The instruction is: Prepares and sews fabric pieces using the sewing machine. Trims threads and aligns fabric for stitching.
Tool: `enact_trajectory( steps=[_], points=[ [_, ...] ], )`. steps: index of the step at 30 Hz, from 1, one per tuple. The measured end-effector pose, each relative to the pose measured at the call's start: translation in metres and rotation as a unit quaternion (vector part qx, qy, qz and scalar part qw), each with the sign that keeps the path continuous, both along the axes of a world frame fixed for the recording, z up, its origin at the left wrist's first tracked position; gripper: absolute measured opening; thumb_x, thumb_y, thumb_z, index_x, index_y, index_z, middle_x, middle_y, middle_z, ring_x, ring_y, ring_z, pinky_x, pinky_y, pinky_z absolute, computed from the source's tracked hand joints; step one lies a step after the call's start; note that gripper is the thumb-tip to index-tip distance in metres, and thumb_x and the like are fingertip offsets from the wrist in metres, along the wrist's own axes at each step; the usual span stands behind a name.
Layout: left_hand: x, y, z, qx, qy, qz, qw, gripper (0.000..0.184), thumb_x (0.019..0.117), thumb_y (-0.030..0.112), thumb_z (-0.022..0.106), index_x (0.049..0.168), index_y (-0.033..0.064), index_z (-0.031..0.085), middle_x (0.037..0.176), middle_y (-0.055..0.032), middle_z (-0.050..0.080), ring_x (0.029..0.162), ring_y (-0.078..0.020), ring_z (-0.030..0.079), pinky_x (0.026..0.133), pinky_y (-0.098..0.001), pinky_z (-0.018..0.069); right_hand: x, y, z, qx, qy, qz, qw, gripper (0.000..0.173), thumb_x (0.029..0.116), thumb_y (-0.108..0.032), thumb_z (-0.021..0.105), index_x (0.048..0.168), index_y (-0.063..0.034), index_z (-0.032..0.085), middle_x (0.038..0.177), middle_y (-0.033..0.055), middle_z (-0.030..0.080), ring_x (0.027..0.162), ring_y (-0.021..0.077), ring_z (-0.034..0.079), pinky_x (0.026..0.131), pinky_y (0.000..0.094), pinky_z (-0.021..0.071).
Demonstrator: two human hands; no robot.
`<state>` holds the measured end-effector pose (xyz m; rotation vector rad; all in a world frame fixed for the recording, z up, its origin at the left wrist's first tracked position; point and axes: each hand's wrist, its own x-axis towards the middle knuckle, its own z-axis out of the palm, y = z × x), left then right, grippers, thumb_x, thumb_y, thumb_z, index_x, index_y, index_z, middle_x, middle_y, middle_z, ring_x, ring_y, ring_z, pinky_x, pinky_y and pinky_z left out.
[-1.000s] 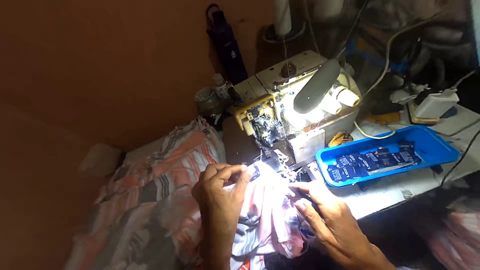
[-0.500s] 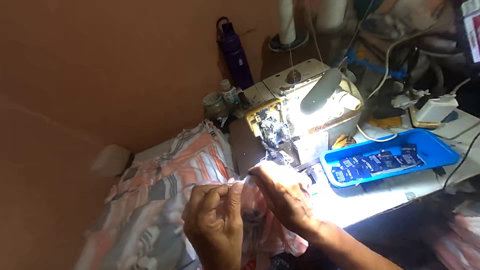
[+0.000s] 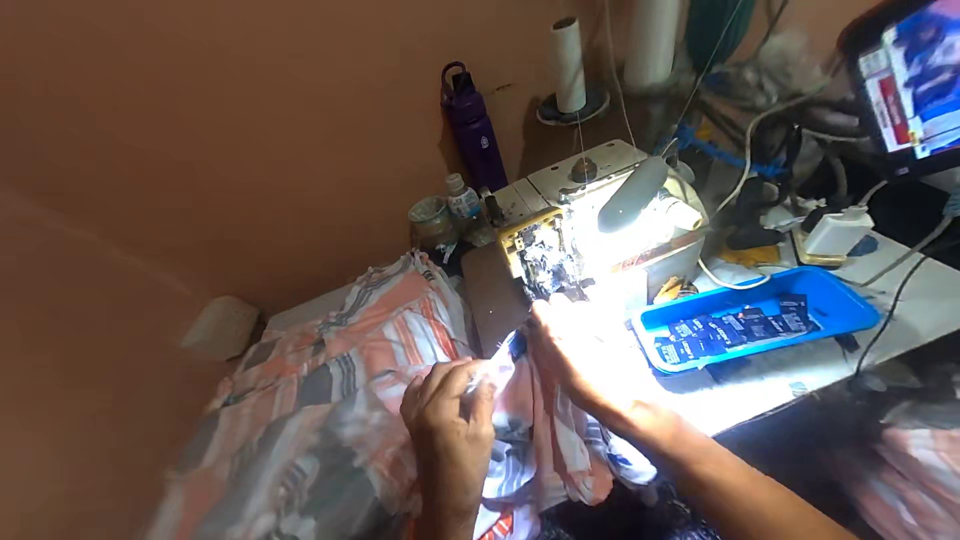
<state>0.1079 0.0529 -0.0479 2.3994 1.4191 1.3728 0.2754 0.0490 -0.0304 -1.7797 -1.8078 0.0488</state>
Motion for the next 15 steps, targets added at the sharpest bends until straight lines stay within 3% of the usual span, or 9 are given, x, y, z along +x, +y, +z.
enact_trajectory(
  steps=[1, 4, 7, 9, 11, 13, 15],
  points=[
    [0.0, -0.003, 0.0, 0.006, -0.006, -0.001, 1.0, 0.022, 0.0927, 0.018, 0.062, 0.092, 0.0018, 0.077, 0.089, -0.0095, 0.072, 0.085, -0.0183, 0.067, 0.097, -0.0496, 0.0426, -0.003, 0.003, -0.002, 0.019, -0.009, 0.009, 1.0, 0.015, 0.0987, -0.013, 0.061, 0.103, -0.002, 0.07, 0.09, 0.0159, 0.065, 0.079, 0.0328, 0.067, 0.063, 0.0439, 0.0517],
    [-0.002, -0.01, -0.003, 0.009, -0.024, -0.001, 1.0, 0.02, 0.091, 0.015, 0.065, 0.092, 0.0003, 0.079, 0.086, -0.0109, 0.071, 0.084, -0.0168, 0.068, 0.102, -0.0511, 0.04, -0.004, 0.011, -0.013, 0.074, -0.003, 0.025, 0.997, 0.012, 0.0961, -0.011, 0.064, 0.1, -0.0024, 0.07, 0.085, 0.0143, 0.064, 0.072, 0.0301, 0.066, 0.058, 0.0418, 0.0501],
    [-0.007, -0.009, -0.003, 0.002, -0.073, -0.024, 0.997, 0.023, 0.0941, 0.014, 0.061, 0.095, -0.003, 0.076, 0.087, -0.0084, 0.069, 0.086, -0.0056, 0.062, 0.086, -0.0204, 0.048, 0.002, 0.003, -0.018, 0.081, 0.052, 0.025, 0.995, 0.013, 0.0975, -0.016, 0.063, 0.097, -0.0048, 0.069, 0.082, 0.0119, 0.064, 0.074, 0.0293, 0.067, 0.061, 0.0451, 0.0518],
    [-0.011, -0.007, 0.0, -0.03, -0.135, -0.087, 0.987, 0.023, 0.0983, 0.009, 0.055, 0.099, -0.0083, 0.069, 0.091, -0.0042, 0.065, 0.088, 0.0052, 0.061, 0.082, -0.0095, 0.0498, 0.006, -0.008, -0.022, 0.103, 0.15, 0.026, 0.983, 0.02, 0.1007, -0.021, 0.06, 0.104, -0.0051, 0.072, 0.086, 0.0094, 0.068, 0.078, 0.0239, 0.069, 0.067, 0.0433, 0.0547],
    [-0.011, -0.007, 0.007, -0.079, -0.2, -0.154, 0.964, 0.019, 0.101, 0.005, 0.048, 0.103, -0.0049, 0.064, 0.095, 0.0058, 0.065, 0.09, 0.0085, 0.062, 0.082, -0.0109, 0.0531, 0.01, -0.018, -0.026, 0.089, 0.282, 0.067, 0.953, 0.033, 0.0995, -0.035, 0.061, 0.115, -0.0073, 0.071, 0.09, 0.0035, 0.068, 0.078, 0.0104, 0.063, 0.07, 0.0315, 0.0521],
    [-0.01, -0.007, 0.015, -0.119, -0.232, -0.195, 0.946, 0.019, 0.104, 0.006, 0.045, 0.107, 0.0066, 0.063, 0.094, 0.0151, 0.067, 0.087, 0.0074, 0.064, 0.08, -0.0134, 0.0553, 0.015, -0.024, -0.029, 0.063, 0.362, 0.156, 0.917, 0.043, 0.0954, -0.039, 0.068, 0.119, -0.0038, 0.071, 0.094, 0.0025, 0.068, 0.079, 0.001, 0.058, 0.072, 0.0191, 0.0494],
    [-0.012, -0.003, 0.025, -0.138, -0.229, -0.228, 0.936, 0.021, 0.1061, 0.01, 0.044, 0.108, 0.0155, 0.064, 0.096, 0.0186, 0.069, 0.088, 0.0059, 0.066, 0.079, -0.0142, 0.0561, 0.02, -0.025, -0.033, 0.017, 0.398, 0.241, 0.885, 0.031, 0.0952, -0.032, 0.07, 0.105, -0.0022, 0.073, 0.091, -0.0006, 0.063, 0.079, -0.0037, 0.053, 0.071, 0.013, 0.0428]
  ],
)
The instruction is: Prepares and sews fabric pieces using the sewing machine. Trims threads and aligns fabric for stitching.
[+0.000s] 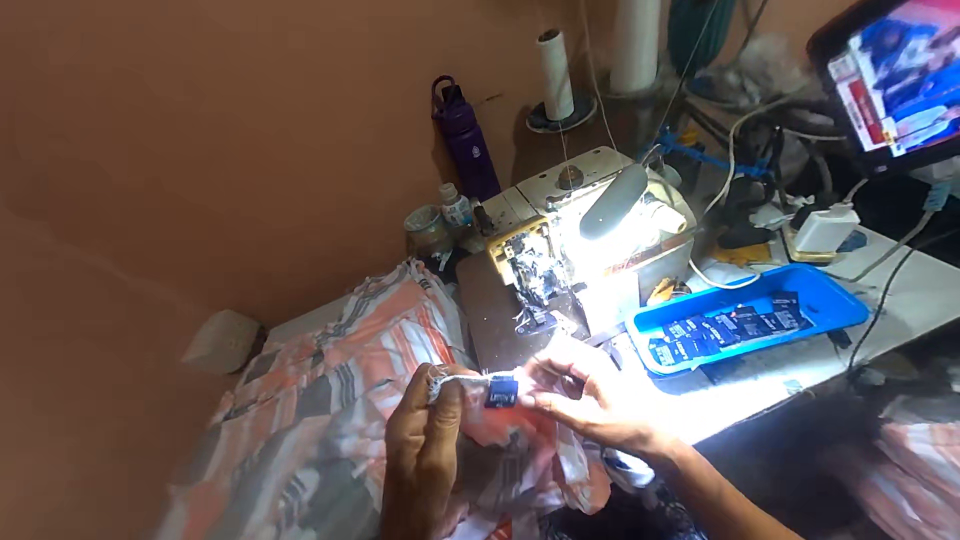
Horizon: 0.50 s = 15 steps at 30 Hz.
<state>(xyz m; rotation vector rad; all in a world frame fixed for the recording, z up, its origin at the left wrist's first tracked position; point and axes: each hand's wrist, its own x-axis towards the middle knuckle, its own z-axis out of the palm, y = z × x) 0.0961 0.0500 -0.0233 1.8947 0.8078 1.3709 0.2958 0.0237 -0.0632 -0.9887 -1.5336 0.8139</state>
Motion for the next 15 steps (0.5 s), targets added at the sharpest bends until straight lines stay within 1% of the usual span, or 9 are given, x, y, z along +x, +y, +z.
enact_trajectory(
  steps=[2, 5, 6, 7, 9, 11, 12, 14, 15],
  points=[
    [-0.002, 0.008, 0.009, 0.014, 0.027, -0.017, 0.999, 0.018, 0.1062, 0.014, 0.047, 0.107, 0.0187, 0.065, 0.098, 0.0198, 0.069, 0.089, 0.0068, 0.065, 0.079, -0.0128, 0.0556, 0.002, -0.004, -0.004, -0.013, 0.029, 0.046, 0.998, 0.022, 0.0947, -0.022, 0.068, 0.096, -0.0007, 0.071, 0.087, -0.0025, 0.06, 0.08, -0.0065, 0.053, 0.072, 0.0099, 0.0434],
    [0.001, 0.029, 0.018, 0.06, 0.09, 0.01, 0.994, 0.01, 0.0997, 0.016, 0.058, 0.1, 0.0128, 0.068, 0.096, 0.0179, 0.067, 0.089, 0.0097, 0.063, 0.079, -0.0103, 0.0543, -0.001, -0.014, -0.014, 0.001, 0.104, 0.046, 0.994, 0.019, 0.0907, -0.016, 0.072, 0.099, -0.0001, 0.067, 0.091, -0.0049, 0.062, 0.082, -0.0096, 0.054, 0.073, 0.008, 0.045],
    [0.004, 0.038, 0.017, 0.066, 0.099, 0.018, 0.993, 0.008, 0.0962, 0.016, 0.064, 0.098, 0.0103, 0.069, 0.095, 0.0159, 0.068, 0.088, 0.0096, 0.064, 0.079, -0.0102, 0.0545, -0.002, -0.017, -0.016, -0.016, 0.117, 0.031, 0.993, 0.02, 0.0889, -0.016, 0.074, 0.101, -0.0024, 0.067, 0.092, -0.0073, 0.063, 0.082, -0.0109, 0.055, 0.074, 0.0076, 0.0467],
    [0.008, 0.048, 0.014, 0.063, 0.106, 0.026, 0.992, 0.009, 0.0929, 0.014, 0.068, 0.098, 0.0067, 0.069, 0.093, 0.0131, 0.069, 0.086, 0.0094, 0.064, 0.078, -0.0103, 0.055, -0.001, -0.019, -0.017, -0.047, 0.11, 0.009, 0.993, 0.022, 0.0876, -0.019, 0.076, 0.099, -0.004, 0.065, 0.088, -0.0086, 0.059, 0.077, -0.0111, 0.051, 0.07, 0.0072, 0.044],
    [0.018, 0.065, 0.004, 0.035, 0.139, 0.049, 0.989, 0.014, 0.0893, 0.008, 0.069, 0.1, -0.0005, 0.068, 0.09, 0.0066, 0.07, 0.082, 0.0093, 0.064, 0.077, -0.0106, 0.0542, 0.001, -0.02, -0.021, -0.125, 0.072, -0.045, 0.988, 0.035, 0.0842, -0.03, 0.079, 0.102, -0.0015, 0.068, 0.083, -0.0049, 0.058, 0.071, -0.0062, 0.049, 0.065, 0.0118, 0.0415],
    [0.028, 0.076, -0.005, 0.001, 0.205, 0.087, 0.975, 0.016, 0.0899, 0.004, 0.067, 0.104, -0.0022, 0.071, 0.092, -0.0024, 0.071, 0.083, 0.0029, 0.064, 0.078, -0.0165, 0.0532, 0.003, -0.019, -0.029, -0.156, 0.075, -0.06, 0.983, 0.042, 0.0843, -0.036, 0.077, 0.104, 0.0011, 0.069, 0.087, -0.0006, 0.061, 0.076, -0.0021, 0.053, 0.07, 0.0165, 0.0449],
    [0.034, 0.079, -0.007, -0.011, 0.24, 0.1, 0.965, 0.015, 0.0913, 0.004, 0.067, 0.104, -0.0009, 0.072, 0.094, -0.0054, 0.072, 0.085, -0.0027, 0.066, 0.079, -0.0218, 0.0539, 0.002, -0.02, -0.036, -0.15, 0.096, -0.06, 0.982, 0.04, 0.0861, -0.036, 0.075, 0.1, 0.0009, 0.07, 0.086, -0.001, 0.062, 0.078, -0.0032, 0.055, 0.071, 0.0159, 0.0464],
    [0.043, 0.08, -0.012, -0.004, 0.289, 0.103, 0.952, 0.015, 0.0914, 0.003, 0.065, 0.102, -0.0003, 0.075, 0.098, -0.0107, 0.072, 0.09, -0.0134, 0.067, 0.083, -0.0323, 0.0533, 0.0, -0.023, -0.047, -0.144, 0.168, -0.042, 0.974, 0.027, 0.0922, -0.028, 0.069, 0.095, -0.0013, 0.07, 0.082, -0.0054, 0.062, 0.076, -0.0067, 0.056, 0.071, 0.0138, 0.0482],
    [0.046, 0.081, -0.014, 0.006, 0.297, 0.104, 0.949, 0.015, 0.0901, 0.004, 0.065, 0.101, 0.0005, 0.076, 0.097, -0.0103, 0.071, 0.089, -0.0134, 0.067, 0.082, -0.0316, 0.0529, -0.001, -0.025, -0.051, -0.146, 0.209, -0.026, 0.967, 0.018, 0.0942, -0.023, 0.066, 0.092, -0.0052, 0.067, 0.079, -0.01, 0.06, 0.073, -0.0089, 0.056, 0.069, 0.0123, 0.0486]
  ],
)
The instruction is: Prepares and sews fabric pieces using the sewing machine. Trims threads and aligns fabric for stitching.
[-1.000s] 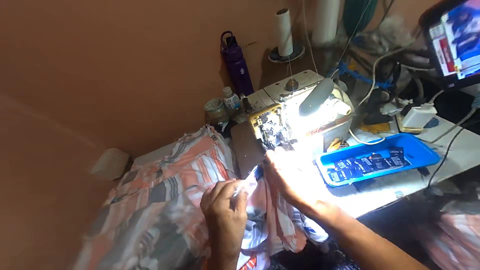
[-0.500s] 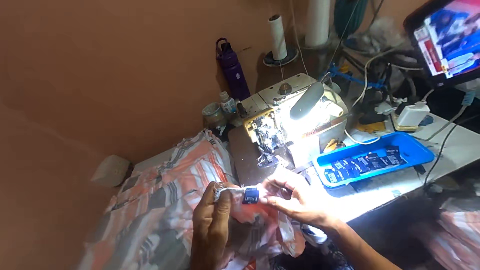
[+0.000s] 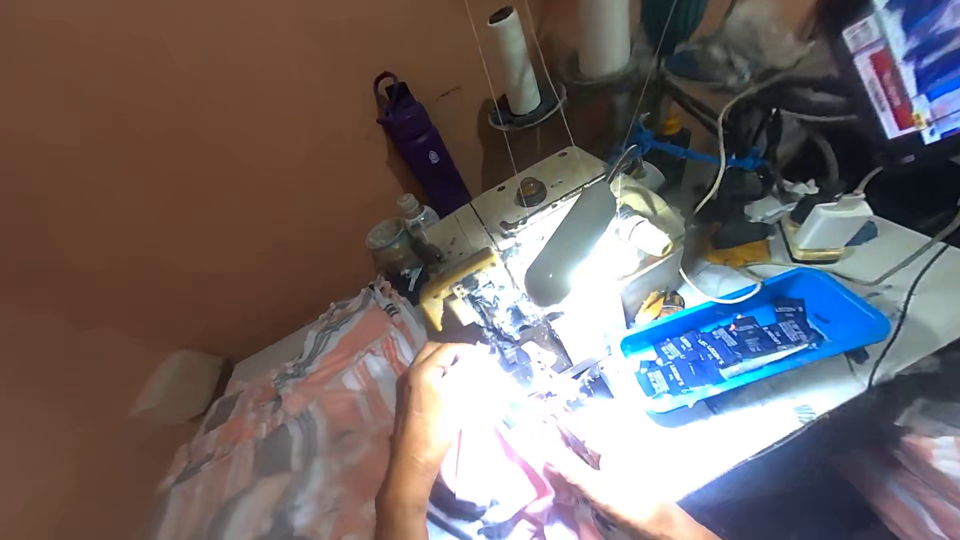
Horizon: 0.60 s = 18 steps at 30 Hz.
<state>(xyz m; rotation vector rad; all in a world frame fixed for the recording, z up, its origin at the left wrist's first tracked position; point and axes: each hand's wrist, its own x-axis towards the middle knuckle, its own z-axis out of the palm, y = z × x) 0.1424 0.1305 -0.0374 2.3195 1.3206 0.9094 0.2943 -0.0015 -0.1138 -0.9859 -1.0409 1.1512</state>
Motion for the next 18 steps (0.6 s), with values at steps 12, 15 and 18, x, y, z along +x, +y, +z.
enact_trajectory(
  steps=[12, 15, 18],
  points=[
    [0.028, 0.015, 0.01, -0.072, 0.042, 0.107, 0.991, 0.021, 0.0921, 0.006, 0.071, 0.107, -0.0083, 0.067, 0.097, -0.0178, 0.069, 0.089, -0.0196, 0.065, 0.084, -0.0395, 0.0523, 0.002, -0.007, 0.002, -0.024, 0.039, -0.026, 0.999, 0.006, 0.09, -0.004, 0.064, 0.084, -0.0019, 0.064, 0.072, -0.0093, 0.057, 0.067, -0.0093, 0.052, 0.063, 0.0107, 0.0443],
    [0.04, 0.023, 0.014, -0.084, 0.037, 0.124, 0.988, 0.033, 0.0914, 0.003, 0.067, 0.119, -0.0125, 0.062, 0.112, -0.0263, 0.067, 0.108, -0.0288, 0.064, 0.097, -0.046, 0.0483, 0.002, 0.009, -0.001, 0.003, 0.014, -0.059, 0.998, 0.013, 0.089, -0.006, 0.064, 0.077, -0.0038, 0.062, 0.066, -0.0095, 0.053, 0.061, -0.01, 0.049, 0.058, 0.0086, 0.0407],
    [0.047, 0.023, 0.014, -0.068, 0.04, 0.142, 0.987, 0.039, 0.0867, 0.002, 0.068, 0.122, -0.0115, 0.059, 0.115, -0.0261, 0.065, 0.112, -0.0304, 0.061, 0.098, -0.047, 0.0462, 0.002, 0.017, -0.005, 0.013, -0.025, -0.066, 0.997, 0.017, 0.0909, -0.013, 0.065, 0.076, -0.0044, 0.064, 0.065, -0.0088, 0.052, 0.06, -0.0096, 0.048, 0.056, 0.0093, 0.0389]
  ],
)
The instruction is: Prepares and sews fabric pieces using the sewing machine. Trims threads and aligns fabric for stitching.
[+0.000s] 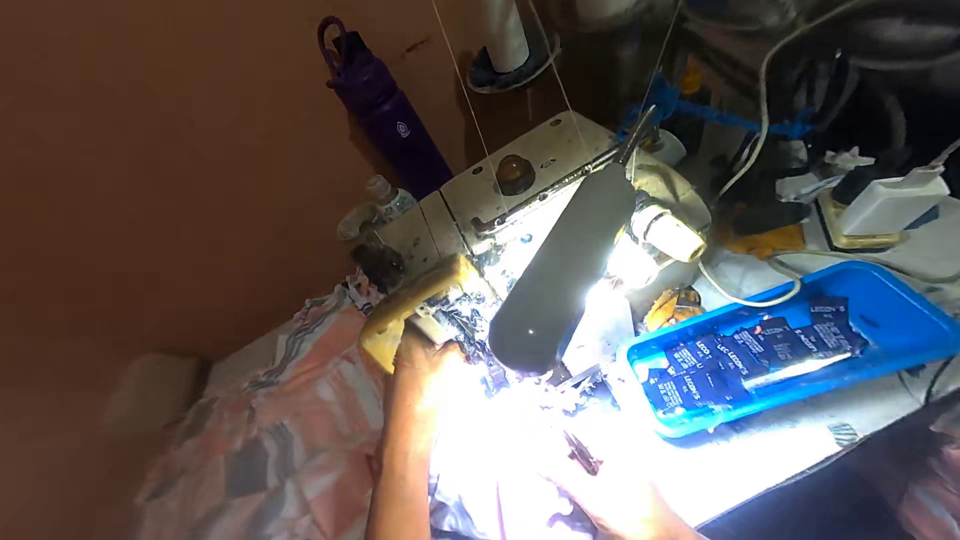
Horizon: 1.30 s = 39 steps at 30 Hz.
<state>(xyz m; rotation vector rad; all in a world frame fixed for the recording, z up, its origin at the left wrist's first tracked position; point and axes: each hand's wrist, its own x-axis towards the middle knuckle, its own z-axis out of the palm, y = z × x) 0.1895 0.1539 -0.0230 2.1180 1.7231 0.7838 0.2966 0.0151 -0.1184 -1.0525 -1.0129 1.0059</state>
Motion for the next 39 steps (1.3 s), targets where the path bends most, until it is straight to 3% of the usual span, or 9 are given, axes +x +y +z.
enact_trajectory(
  steps=[3, 4, 6, 8, 11, 14, 25, 32, 39],
  points=[
    [-0.01, -0.015, -0.007, 0.123, 0.039, 0.0, 0.992, 0.038, 0.0891, 0.011, 0.069, 0.118, -0.013, 0.064, 0.114, -0.0343, 0.065, 0.112, -0.0465, 0.062, 0.097, -0.0611, 0.0452, -0.001, -0.005, -0.001, 0.023, -0.013, 0.009, 1.0, 0.019, 0.0958, -0.014, 0.062, 0.081, -0.0019, 0.063, 0.067, -0.0055, 0.054, 0.062, -0.008, 0.049, 0.058, 0.0103, 0.04],
    [-0.014, -0.024, -0.009, 0.175, 0.038, -0.003, 0.984, 0.033, 0.0899, 0.015, 0.068, 0.112, -0.0097, 0.067, 0.11, -0.0306, 0.066, 0.105, -0.042, 0.064, 0.092, -0.0564, 0.0487, -0.001, -0.008, -0.001, 0.029, -0.011, 0.008, 0.999, 0.019, 0.0969, -0.012, 0.061, 0.083, 0.0011, 0.065, 0.069, -0.0023, 0.058, 0.064, -0.0064, 0.052, 0.061, 0.0112, 0.0433],
    [-0.017, -0.046, -0.012, 0.238, 0.009, -0.017, 0.971, 0.019, 0.0898, 0.018, 0.068, 0.092, -0.0004, 0.073, 0.092, -0.0137, 0.067, 0.087, -0.0164, 0.062, 0.077, -0.028, 0.0495, -0.001, -0.012, -0.003, 0.033, -0.016, 0.003, 0.999, 0.018, 0.0967, -0.008, 0.058, 0.087, 0.0035, 0.068, 0.071, 0.0001, 0.061, 0.066, -0.0061, 0.055, 0.063, 0.0112, 0.0449],
    [-0.017, -0.061, -0.025, 0.236, -0.032, -0.053, 0.97, 0.015, 0.0878, 0.011, 0.067, 0.086, -0.0008, 0.076, 0.09, -0.0117, 0.07, 0.088, -0.0074, 0.065, 0.08, -0.0155, 0.0503, -0.002, -0.015, -0.003, 0.032, -0.026, 0.004, 0.999, 0.016, 0.0948, -0.005, 0.056, 0.088, 0.0044, 0.067, 0.072, -0.0001, 0.06, 0.067, -0.007, 0.053, 0.064, 0.0103, 0.0428],
    [-0.013, -0.07, -0.043, 0.26, -0.028, -0.04, 0.964, 0.017, 0.086, 0.008, 0.064, 0.089, -0.001, 0.079, 0.092, -0.0154, 0.074, 0.09, -0.0171, 0.068, 0.085, -0.025, 0.0501, -0.004, -0.017, -0.001, 0.021, -0.027, 0.004, 0.999, 0.016, 0.0948, -0.006, 0.056, 0.088, 0.0042, 0.067, 0.071, -0.0011, 0.059, 0.065, -0.0079, 0.051, 0.062, 0.0099, 0.0417],
    [-0.011, -0.072, -0.047, 0.264, -0.032, -0.027, 0.964, 0.017, 0.0865, 0.009, 0.064, 0.088, 0.0007, 0.079, 0.092, -0.0138, 0.075, 0.091, -0.0175, 0.068, 0.086, -0.0296, 0.0489, -0.006, -0.017, 0.0, 0.011, -0.019, 0.004, 1.0, 0.016, 0.0954, -0.006, 0.055, 0.088, 0.0037, 0.066, 0.071, -0.0021, 0.058, 0.064, -0.0082, 0.051, 0.062, 0.0095, 0.0421],
    [-0.011, -0.068, -0.045, 0.242, -0.046, -0.027, 0.969, 0.015, 0.0866, 0.009, 0.066, 0.087, 0.0005, 0.079, 0.094, -0.0144, 0.073, 0.092, -0.0179, 0.066, 0.085, -0.0295, 0.0478, -0.007, -0.014, 0.002, -0.009, -0.012, 0.006, 1.0, 0.011, 0.0953, -0.009, 0.056, 0.089, -0.0037, 0.063, 0.071, -0.0082, 0.053, 0.064, -0.0094, 0.049, 0.059, 0.0089, 0.0403],
    [-0.016, -0.069, -0.045, 0.225, -0.043, -0.042, 0.973, 0.016, 0.0905, 0.007, 0.066, 0.095, 0.0006, 0.08, 0.101, -0.0153, 0.073, 0.098, -0.0167, 0.066, 0.089, -0.0271, 0.0478, -0.013, -0.03, 0.002, 0.024, 0.008, -0.007, 1.0, 0.01, 0.093, -0.003, 0.056, 0.096, 0.0043, 0.062, 0.073, -0.0043, 0.055, 0.066, -0.0081, 0.05, 0.062, 0.0083, 0.0422],
    [-0.018, -0.069, -0.047, 0.229, -0.049, -0.044, 0.971, 0.016, 0.09, 0.008, 0.066, 0.092, 0.0006, 0.08, 0.099, -0.0151, 0.073, 0.098, -0.0153, 0.064, 0.089, -0.025, 0.0461, -0.015, -0.04, 0.007, 0.036, 0.015, -0.03, 0.999, 0.025, 0.0895, 0.005, 0.06, 0.113, 0.0114, 0.053, 0.077, -0.0011, 0.06, 0.07, -0.0069, 0.053, 0.068, 0.009, 0.0455]
  ],
)
